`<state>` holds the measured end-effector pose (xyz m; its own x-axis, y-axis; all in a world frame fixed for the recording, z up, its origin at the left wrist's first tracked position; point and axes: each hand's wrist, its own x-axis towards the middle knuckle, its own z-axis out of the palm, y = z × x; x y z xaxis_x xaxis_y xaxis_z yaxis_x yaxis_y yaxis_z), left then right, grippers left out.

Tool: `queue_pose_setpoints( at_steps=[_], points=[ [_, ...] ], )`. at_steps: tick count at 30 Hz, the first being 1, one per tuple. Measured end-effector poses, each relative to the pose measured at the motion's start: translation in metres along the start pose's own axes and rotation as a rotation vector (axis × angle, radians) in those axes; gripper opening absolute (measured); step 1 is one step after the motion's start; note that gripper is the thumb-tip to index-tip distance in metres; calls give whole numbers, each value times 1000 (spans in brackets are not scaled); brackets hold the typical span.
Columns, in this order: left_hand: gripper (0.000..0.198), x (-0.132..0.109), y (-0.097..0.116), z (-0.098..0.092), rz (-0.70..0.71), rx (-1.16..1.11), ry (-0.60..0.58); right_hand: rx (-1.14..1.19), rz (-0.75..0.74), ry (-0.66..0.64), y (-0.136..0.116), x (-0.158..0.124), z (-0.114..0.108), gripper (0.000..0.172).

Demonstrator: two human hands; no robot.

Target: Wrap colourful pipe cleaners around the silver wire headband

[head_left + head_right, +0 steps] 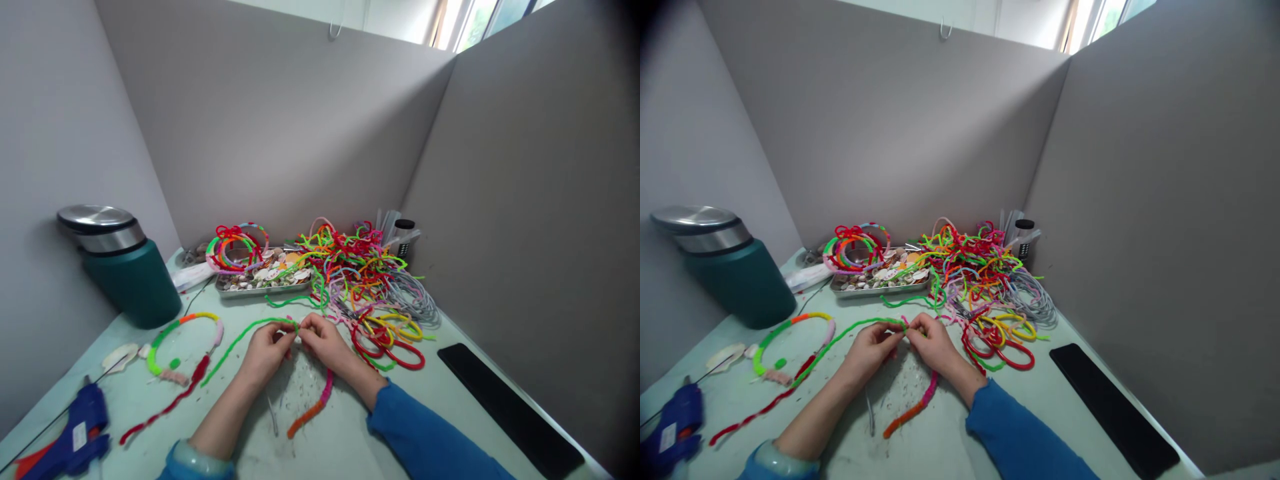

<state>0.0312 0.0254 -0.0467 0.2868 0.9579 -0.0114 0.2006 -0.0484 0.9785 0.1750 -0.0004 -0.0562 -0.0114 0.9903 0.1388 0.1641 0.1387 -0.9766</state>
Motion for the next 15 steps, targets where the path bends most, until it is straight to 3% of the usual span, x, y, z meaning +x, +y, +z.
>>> queue_pose_setpoints(
  at_steps=[15],
  points=[
    [25, -6, 9, -4, -76, -246, -159, 180, 70, -68, -2, 0, -3, 6]
  ],
)
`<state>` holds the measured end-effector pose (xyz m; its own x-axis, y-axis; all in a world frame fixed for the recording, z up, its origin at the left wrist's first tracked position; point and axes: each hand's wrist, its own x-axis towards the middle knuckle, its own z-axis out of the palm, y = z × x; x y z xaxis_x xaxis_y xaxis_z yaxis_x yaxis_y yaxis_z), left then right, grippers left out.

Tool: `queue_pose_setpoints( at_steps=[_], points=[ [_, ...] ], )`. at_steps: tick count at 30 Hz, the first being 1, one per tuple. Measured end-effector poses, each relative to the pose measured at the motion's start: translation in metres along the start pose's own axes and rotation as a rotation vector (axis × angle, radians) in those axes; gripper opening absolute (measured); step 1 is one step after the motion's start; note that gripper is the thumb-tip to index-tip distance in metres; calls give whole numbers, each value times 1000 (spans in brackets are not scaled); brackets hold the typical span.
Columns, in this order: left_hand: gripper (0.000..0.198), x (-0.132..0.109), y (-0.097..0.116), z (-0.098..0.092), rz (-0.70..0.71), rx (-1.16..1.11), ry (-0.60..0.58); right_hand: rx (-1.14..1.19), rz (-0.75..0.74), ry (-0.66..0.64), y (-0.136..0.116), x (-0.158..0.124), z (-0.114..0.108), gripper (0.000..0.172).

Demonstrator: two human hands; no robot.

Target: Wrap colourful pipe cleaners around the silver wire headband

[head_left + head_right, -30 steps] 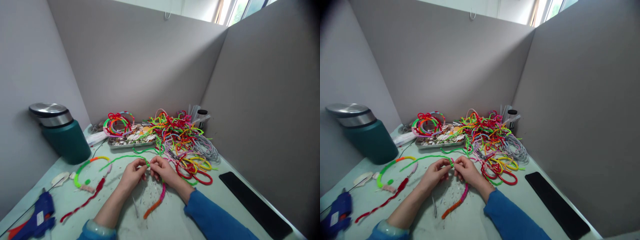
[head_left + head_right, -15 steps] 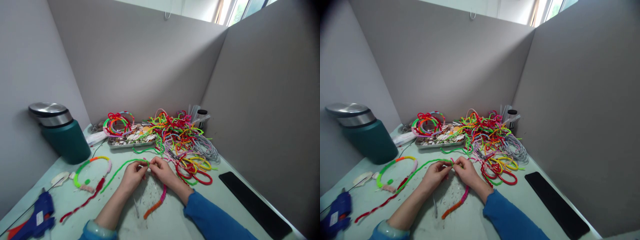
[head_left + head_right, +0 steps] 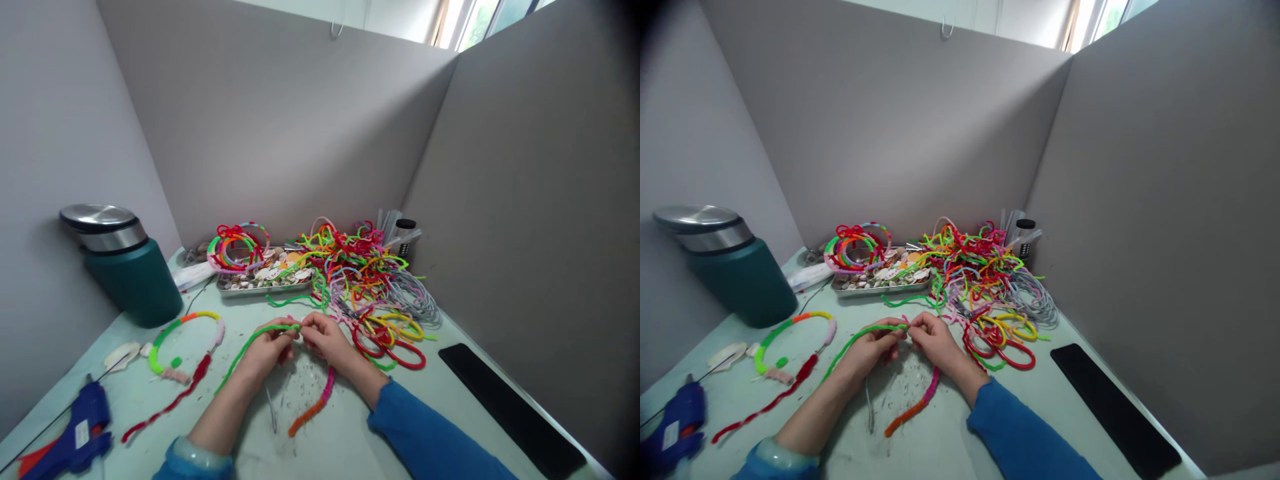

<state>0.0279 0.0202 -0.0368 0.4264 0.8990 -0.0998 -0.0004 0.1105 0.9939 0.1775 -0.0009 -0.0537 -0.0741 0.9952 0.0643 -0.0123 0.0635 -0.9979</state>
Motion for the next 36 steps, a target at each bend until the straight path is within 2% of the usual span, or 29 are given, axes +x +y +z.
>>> queue_pose_setpoints(
  at_steps=[6, 14, 17, 23, 31, 36],
  points=[
    [26, -1, 1, -1, -29, -231, -38, 20, -32, -39, -2, -2, -1, 8],
    [30, -4, 3, -2, -80, -141, -65, -36, -43, -39, 2, -2, 0, 13],
    [28, -1, 4, -2, -26, -31, -41, -22, -41, -27, 3, -2, 0, 13],
    [12, 2, 2, 1, 274, 297, 68, -27, -17, 5, 3, -1, 1, 15],
    [18, -6, 1, 5, 511, 819, 164, -31, -35, 7, 3, 0, 1, 10],
    [15, -7, 1, 5, 521, 902, 207, -33, -23, 19, 5, 0, 1, 13]
  ],
)
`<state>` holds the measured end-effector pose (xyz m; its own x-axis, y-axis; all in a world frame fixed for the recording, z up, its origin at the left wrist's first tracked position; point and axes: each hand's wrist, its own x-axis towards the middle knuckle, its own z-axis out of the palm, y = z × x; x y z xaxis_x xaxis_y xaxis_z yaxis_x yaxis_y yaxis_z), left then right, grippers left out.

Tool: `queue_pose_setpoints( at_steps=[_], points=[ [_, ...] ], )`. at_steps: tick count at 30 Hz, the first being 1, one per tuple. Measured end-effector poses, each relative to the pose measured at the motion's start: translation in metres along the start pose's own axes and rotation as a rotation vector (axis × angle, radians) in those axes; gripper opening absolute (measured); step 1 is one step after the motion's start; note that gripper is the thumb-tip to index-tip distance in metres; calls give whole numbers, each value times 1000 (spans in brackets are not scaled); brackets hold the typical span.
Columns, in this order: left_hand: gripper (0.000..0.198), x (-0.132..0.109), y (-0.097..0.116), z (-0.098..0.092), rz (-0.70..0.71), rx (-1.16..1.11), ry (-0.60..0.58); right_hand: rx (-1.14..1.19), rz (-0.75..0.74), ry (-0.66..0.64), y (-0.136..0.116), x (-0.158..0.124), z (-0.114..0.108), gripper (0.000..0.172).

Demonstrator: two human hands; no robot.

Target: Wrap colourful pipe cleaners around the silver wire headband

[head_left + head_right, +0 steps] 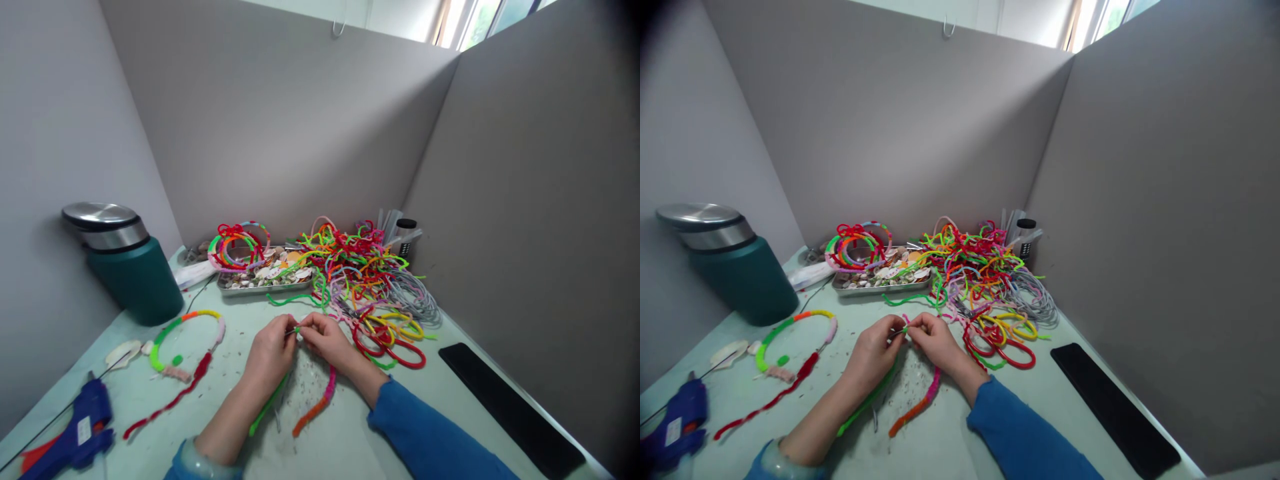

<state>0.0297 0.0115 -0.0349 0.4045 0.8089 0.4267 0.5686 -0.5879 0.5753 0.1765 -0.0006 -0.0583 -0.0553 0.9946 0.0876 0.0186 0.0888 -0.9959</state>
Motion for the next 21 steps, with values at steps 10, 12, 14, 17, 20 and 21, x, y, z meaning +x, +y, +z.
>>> queue_pose_setpoints(
  at_steps=[10, 12, 14, 17, 20, 21],
  points=[
    [26, -1, -2, 3, 63, -61, 130, 36, 13, -16, -6, -1, 0, 10],
    [30, 0, -1, 2, 106, -82, 140, 47, 7, -15, -6, -1, 0, 10],
    [34, 0, 0, 1, 129, -101, 128, 53, 6, -16, -5, -1, 0, 11],
    [31, 1, 1, -1, 105, -118, 142, 55, 6, -15, -5, -1, 0, 10],
    [19, 2, 2, -3, 42, -146, 187, 56, 9, -9, -6, -1, 0, 10],
    [14, 3, 2, -3, 9, -163, 195, 56, 14, -6, -7, -2, 0, 11]
  ],
)
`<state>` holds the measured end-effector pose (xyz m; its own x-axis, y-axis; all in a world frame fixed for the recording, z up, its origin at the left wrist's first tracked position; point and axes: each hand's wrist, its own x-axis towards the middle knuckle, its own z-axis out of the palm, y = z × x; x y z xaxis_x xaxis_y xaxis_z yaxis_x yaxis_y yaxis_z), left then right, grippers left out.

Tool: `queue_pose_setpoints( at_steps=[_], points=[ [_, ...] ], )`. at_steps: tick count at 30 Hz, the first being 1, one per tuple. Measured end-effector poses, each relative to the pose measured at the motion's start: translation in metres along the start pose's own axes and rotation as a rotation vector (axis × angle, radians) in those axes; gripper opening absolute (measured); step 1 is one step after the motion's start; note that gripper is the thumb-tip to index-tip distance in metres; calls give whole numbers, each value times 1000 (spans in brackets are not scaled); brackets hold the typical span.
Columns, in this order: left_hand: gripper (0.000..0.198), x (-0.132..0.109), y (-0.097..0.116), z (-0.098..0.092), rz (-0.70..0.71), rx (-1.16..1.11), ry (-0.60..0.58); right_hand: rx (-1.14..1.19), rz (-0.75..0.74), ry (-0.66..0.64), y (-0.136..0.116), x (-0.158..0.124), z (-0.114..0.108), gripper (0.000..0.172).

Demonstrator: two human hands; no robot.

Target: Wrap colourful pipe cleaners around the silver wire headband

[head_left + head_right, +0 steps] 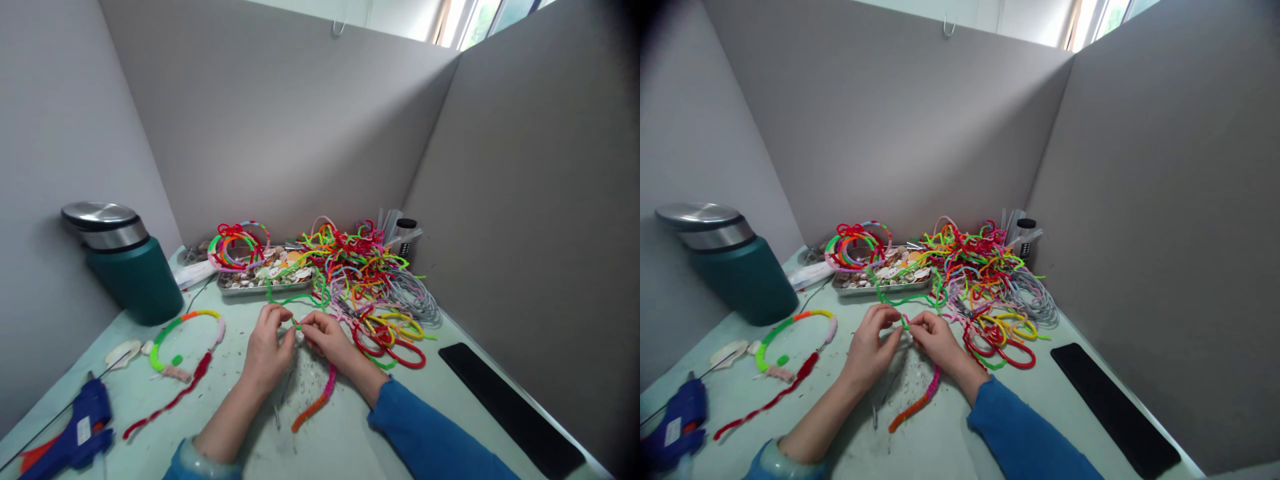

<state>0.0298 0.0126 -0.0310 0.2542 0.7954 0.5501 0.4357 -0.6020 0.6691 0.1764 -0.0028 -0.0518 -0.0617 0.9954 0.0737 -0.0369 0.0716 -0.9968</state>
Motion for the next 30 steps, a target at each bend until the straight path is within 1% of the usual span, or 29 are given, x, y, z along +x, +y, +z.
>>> queue_pose_setpoints(
  at_steps=[1, 2, 7, 8, 10, 12, 14, 17, 21, 26, 30],
  points=[
    [10, 0, 0, 0, -45, -14, 3, 1, 5, 2, 0, 0, 0, 12],
    [10, 0, -1, 0, -100, -24, -4, 1, 9, 2, -1, 0, 0, 12],
    [40, 0, -10, 3, -401, -26, -118, 4, 21, -1, -1, 0, 0, 12],
    [44, 0, -11, 4, -468, -66, -157, 0, 24, 0, 0, 0, 0, 11],
    [49, 1, -13, 5, -598, -215, -256, -14, 20, 1, 0, 0, 0, 10],
    [52, 2, -12, 6, -683, -392, -342, -26, 9, -2, 0, 0, 0, 10],
    [50, 4, -8, 6, -703, -515, -365, -32, 0, -12, 1, 0, 0, 12],
    [45, 5, -3, 3, -717, -589, -343, -39, -14, -19, 1, -1, -1, 14],
    [40, 5, 1, 1, -727, -612, -299, -39, -9, -20, 1, -1, -1, 12],
    [36, 4, -1, 1, -694, -609, -281, -38, -21, -18, 0, -2, 0, 11],
    [31, 5, -1, 1, -668, -604, -232, -44, -6, -15, -1, -2, 0, 12]
  ],
)
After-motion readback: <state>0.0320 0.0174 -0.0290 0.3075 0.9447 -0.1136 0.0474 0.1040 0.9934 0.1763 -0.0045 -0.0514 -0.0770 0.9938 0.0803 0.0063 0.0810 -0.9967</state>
